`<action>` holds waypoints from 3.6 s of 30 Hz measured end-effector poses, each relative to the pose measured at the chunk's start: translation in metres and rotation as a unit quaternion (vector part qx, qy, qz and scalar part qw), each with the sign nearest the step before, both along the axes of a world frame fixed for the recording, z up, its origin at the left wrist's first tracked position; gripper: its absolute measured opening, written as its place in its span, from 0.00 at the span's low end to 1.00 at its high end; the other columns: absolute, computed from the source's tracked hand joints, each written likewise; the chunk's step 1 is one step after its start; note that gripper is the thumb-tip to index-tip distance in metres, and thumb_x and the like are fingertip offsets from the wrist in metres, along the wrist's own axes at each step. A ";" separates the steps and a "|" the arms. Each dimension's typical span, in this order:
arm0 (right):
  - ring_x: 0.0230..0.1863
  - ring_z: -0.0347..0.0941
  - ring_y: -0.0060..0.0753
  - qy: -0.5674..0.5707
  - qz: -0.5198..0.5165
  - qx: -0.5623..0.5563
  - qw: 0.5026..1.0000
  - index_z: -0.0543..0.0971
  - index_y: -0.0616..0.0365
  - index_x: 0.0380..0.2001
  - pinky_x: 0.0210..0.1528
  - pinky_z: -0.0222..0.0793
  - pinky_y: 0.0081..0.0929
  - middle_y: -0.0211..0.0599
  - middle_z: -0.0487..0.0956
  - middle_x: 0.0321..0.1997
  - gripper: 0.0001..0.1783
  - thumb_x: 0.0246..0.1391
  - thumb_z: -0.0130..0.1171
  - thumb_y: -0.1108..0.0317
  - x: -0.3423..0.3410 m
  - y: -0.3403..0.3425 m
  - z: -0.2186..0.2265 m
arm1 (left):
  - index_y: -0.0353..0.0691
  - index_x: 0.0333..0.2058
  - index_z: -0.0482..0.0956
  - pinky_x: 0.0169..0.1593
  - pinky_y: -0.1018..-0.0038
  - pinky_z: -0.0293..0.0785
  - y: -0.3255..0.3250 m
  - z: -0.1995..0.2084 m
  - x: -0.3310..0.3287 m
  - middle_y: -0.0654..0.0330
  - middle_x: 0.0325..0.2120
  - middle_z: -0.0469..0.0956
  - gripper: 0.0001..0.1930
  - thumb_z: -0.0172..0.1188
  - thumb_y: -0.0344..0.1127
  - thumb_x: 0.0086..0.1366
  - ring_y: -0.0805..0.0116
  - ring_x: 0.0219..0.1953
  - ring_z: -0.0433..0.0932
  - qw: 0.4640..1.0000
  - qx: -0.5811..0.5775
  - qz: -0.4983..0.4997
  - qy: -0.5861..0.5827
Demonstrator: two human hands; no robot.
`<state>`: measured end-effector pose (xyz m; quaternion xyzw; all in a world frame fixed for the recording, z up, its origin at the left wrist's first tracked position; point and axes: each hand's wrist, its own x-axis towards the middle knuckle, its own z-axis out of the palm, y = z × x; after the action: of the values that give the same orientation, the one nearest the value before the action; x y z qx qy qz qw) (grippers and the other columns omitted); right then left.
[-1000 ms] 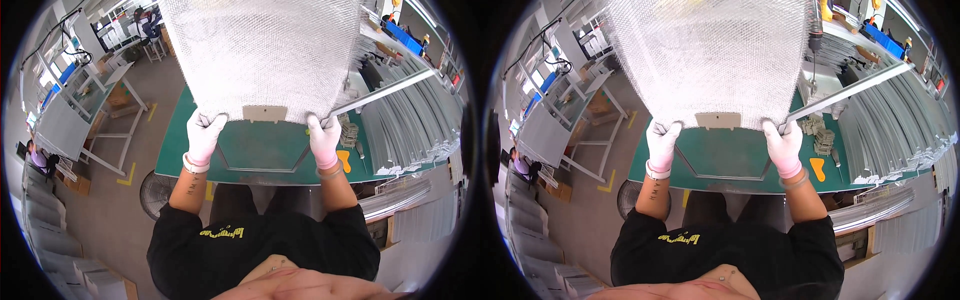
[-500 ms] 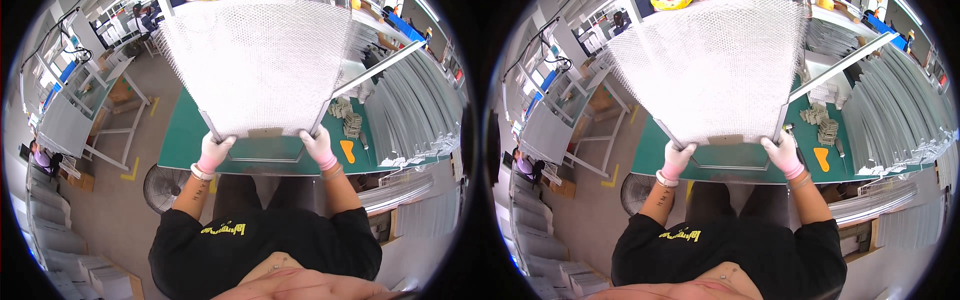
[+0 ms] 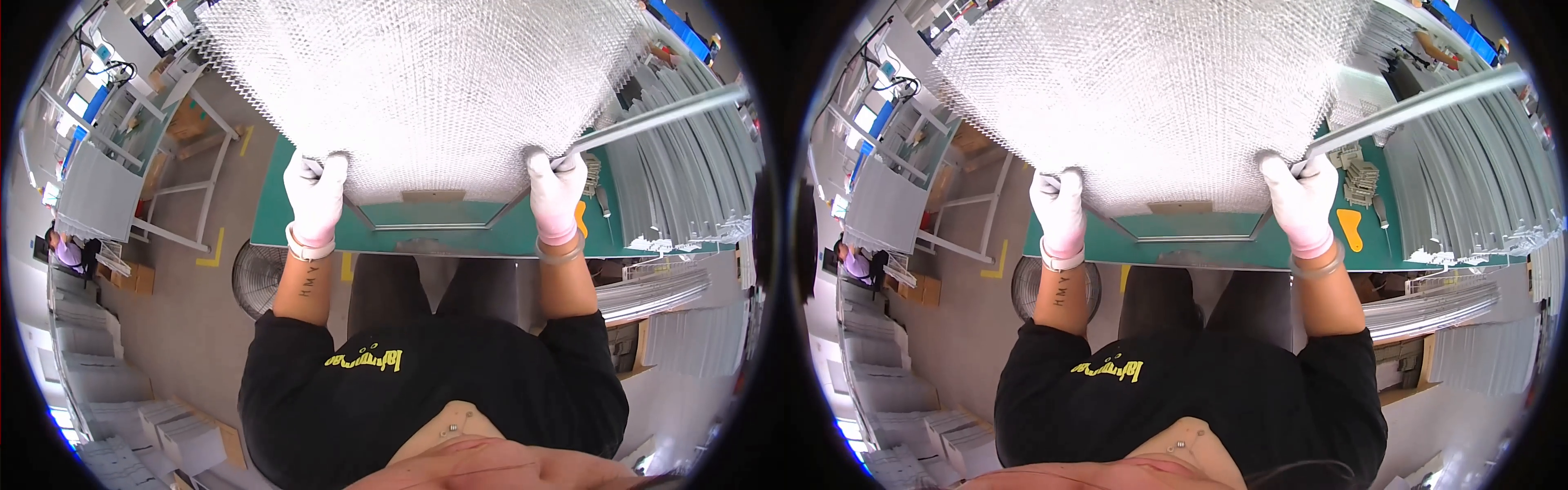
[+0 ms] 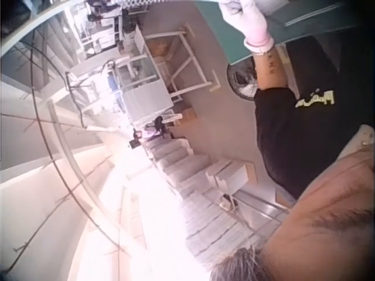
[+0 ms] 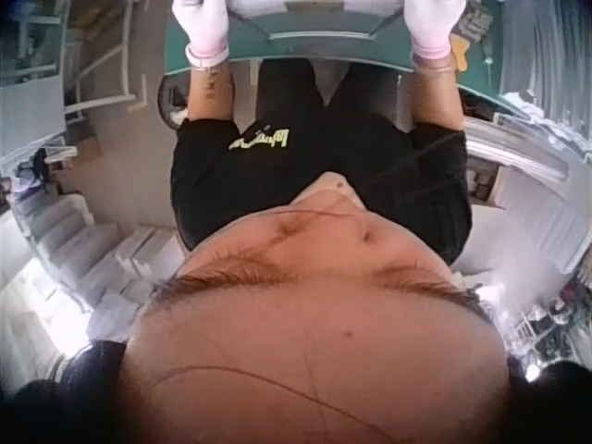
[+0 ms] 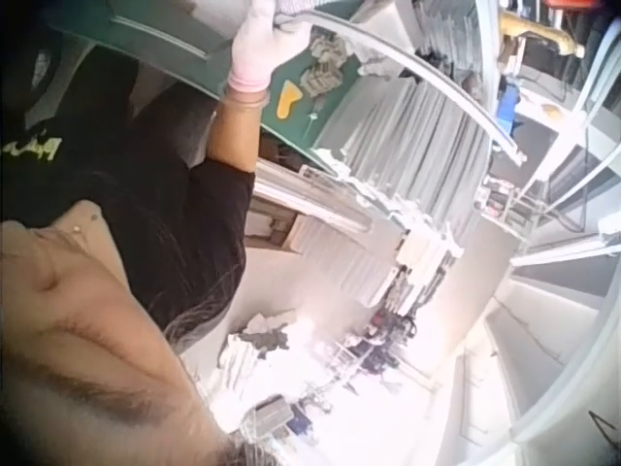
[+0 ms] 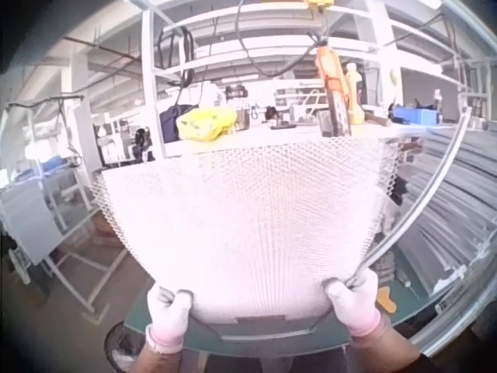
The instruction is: Assembling metal frames onto mesh filter panels using a rubber mallet and an electric screwdriver.
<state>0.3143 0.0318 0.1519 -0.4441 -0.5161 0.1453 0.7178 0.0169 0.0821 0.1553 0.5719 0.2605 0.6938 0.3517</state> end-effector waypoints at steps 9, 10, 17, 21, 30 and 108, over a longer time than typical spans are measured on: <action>0.28 0.68 0.15 0.048 0.088 0.012 0.995 0.73 0.63 0.25 0.32 0.67 0.18 0.28 0.78 0.26 0.10 0.55 0.64 0.74 -0.004 -0.017 -0.018 | 0.36 0.14 0.69 0.25 0.79 0.62 -0.018 -0.035 -0.004 0.66 0.16 0.73 0.19 0.68 0.29 0.60 0.81 0.21 0.66 0.994 0.035 0.099 0.017; 0.29 0.69 0.16 0.037 0.094 0.006 0.995 0.76 0.66 0.28 0.33 0.67 0.18 0.29 0.80 0.28 0.07 0.55 0.64 0.74 -0.005 -0.017 -0.017 | 0.36 0.14 0.69 0.25 0.79 0.62 -0.019 -0.037 -0.005 0.66 0.16 0.73 0.19 0.68 0.29 0.60 0.81 0.21 0.66 0.994 0.033 0.099 0.018; 0.44 0.73 0.18 -0.013 0.138 -0.080 0.987 0.76 0.68 0.49 0.49 0.69 0.22 0.32 0.81 0.44 0.17 0.62 0.60 0.66 0.009 0.000 -0.078 | 0.30 0.40 0.79 0.35 0.78 0.72 -0.012 -0.085 -0.006 0.65 0.30 0.80 0.08 0.62 0.26 0.63 0.79 0.31 0.74 0.993 -0.081 0.001 0.081; 0.43 0.75 0.20 -0.018 0.132 -0.138 0.981 0.76 0.67 0.50 0.48 0.71 0.23 0.32 0.82 0.44 0.17 0.63 0.60 0.66 0.007 0.000 -0.143 | 0.31 0.46 0.79 0.40 0.79 0.74 -0.012 -0.147 -0.006 0.64 0.36 0.82 0.12 0.61 0.27 0.64 0.78 0.35 0.78 0.987 -0.133 -0.014 0.090; 0.50 0.74 0.24 0.020 0.204 -0.086 0.975 0.72 0.66 0.56 0.55 0.69 0.25 0.33 0.78 0.51 0.21 0.59 0.52 0.75 0.015 0.014 -0.016 | 0.31 0.46 0.79 0.43 0.78 0.75 -0.001 -0.024 -0.032 0.58 0.43 0.81 0.20 0.70 0.37 0.58 0.73 0.39 0.79 0.987 -0.089 -0.128 0.045; 0.27 0.78 0.37 -0.197 0.358 0.165 0.898 0.72 0.60 0.32 0.25 0.69 0.31 0.44 0.80 0.35 0.19 0.61 0.61 0.54 0.046 -0.090 -0.040 | 0.34 0.50 0.74 0.55 0.60 0.70 -0.019 -0.100 -0.031 0.48 0.39 0.76 0.23 0.63 0.37 0.57 0.49 0.46 0.75 0.784 -0.062 -0.129 0.604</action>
<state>0.3604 -0.0579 0.1122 -0.1241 -0.7877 0.2148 0.5639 -0.0144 0.0631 0.0554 0.8795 0.3857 0.1367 0.2430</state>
